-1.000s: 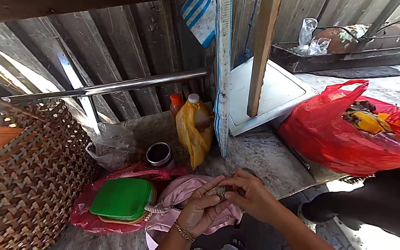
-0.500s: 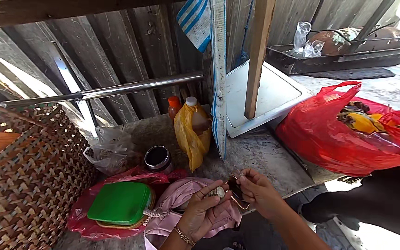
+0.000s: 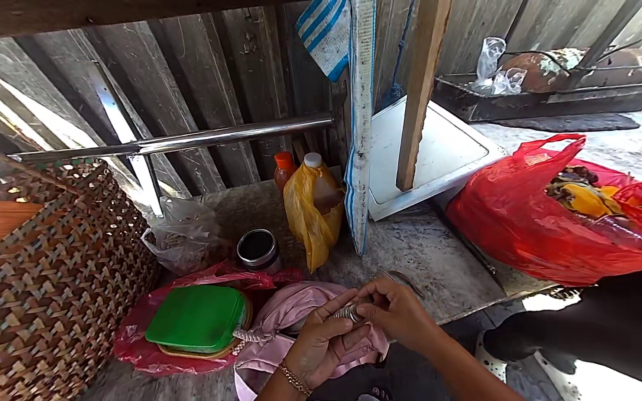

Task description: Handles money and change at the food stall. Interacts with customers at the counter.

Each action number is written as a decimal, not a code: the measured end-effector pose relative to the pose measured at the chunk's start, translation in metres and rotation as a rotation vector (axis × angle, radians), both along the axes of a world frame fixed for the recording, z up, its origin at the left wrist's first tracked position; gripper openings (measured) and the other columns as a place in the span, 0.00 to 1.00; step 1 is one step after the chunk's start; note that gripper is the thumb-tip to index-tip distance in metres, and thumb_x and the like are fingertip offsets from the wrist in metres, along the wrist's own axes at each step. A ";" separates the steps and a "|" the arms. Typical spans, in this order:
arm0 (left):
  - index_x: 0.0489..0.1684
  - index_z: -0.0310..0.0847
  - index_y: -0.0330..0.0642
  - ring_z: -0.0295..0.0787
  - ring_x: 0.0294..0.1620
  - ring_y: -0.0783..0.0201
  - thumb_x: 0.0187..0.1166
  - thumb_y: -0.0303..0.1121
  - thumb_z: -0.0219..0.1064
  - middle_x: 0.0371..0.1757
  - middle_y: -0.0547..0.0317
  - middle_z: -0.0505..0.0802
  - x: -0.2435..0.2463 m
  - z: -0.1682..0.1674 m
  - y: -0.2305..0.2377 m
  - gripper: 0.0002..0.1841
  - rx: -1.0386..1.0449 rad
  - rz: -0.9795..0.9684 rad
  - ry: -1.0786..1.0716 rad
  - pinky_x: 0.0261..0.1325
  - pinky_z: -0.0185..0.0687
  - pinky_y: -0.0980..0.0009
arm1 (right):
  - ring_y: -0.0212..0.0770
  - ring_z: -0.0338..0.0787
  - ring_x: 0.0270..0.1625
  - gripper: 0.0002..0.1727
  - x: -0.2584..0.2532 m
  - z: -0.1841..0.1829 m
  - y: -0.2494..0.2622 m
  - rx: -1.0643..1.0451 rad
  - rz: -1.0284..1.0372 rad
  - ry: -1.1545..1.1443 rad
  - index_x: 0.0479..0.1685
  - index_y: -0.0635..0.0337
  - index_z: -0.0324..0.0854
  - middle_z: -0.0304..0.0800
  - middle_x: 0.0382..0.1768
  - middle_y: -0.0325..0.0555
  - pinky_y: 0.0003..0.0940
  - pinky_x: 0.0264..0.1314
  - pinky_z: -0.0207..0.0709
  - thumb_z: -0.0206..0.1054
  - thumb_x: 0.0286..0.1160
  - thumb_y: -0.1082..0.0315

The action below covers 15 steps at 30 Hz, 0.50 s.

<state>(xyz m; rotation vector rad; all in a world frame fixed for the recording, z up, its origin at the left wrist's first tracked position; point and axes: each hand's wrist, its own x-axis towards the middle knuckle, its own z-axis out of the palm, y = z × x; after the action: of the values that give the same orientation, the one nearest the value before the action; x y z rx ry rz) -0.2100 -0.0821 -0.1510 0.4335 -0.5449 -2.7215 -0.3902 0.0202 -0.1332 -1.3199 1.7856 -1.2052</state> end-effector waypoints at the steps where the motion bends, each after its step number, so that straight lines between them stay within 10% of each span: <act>1: 0.73 0.77 0.29 0.95 0.53 0.46 0.67 0.11 0.68 0.63 0.35 0.90 0.001 0.000 0.001 0.29 0.004 0.007 -0.002 0.59 0.93 0.55 | 0.25 0.80 0.33 0.17 -0.001 0.001 0.000 0.028 0.005 -0.018 0.47 0.57 0.89 0.86 0.38 0.37 0.20 0.37 0.76 0.77 0.70 0.54; 9: 0.61 0.82 0.27 0.96 0.52 0.46 0.74 0.10 0.59 0.55 0.34 0.93 -0.002 0.000 0.009 0.18 0.037 0.166 -0.185 0.54 0.94 0.58 | 0.31 0.87 0.29 0.08 0.003 0.006 0.001 0.048 -0.161 -0.379 0.41 0.59 0.82 0.89 0.30 0.39 0.25 0.32 0.80 0.72 0.75 0.64; 15: 0.59 0.81 0.29 0.96 0.43 0.53 0.94 0.32 0.46 0.48 0.41 0.94 -0.007 0.002 0.005 0.18 0.119 0.214 -0.238 0.49 0.94 0.63 | 0.24 0.87 0.32 0.08 0.024 0.014 0.000 0.001 -0.006 -0.065 0.41 0.59 0.88 0.91 0.34 0.36 0.22 0.38 0.82 0.70 0.76 0.63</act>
<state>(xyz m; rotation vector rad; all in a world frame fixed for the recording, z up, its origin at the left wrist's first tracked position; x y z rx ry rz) -0.2168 -0.0768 -0.1487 0.8050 -0.3720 -2.5194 -0.3662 0.0199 -0.1196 -1.2613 1.7457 -1.2358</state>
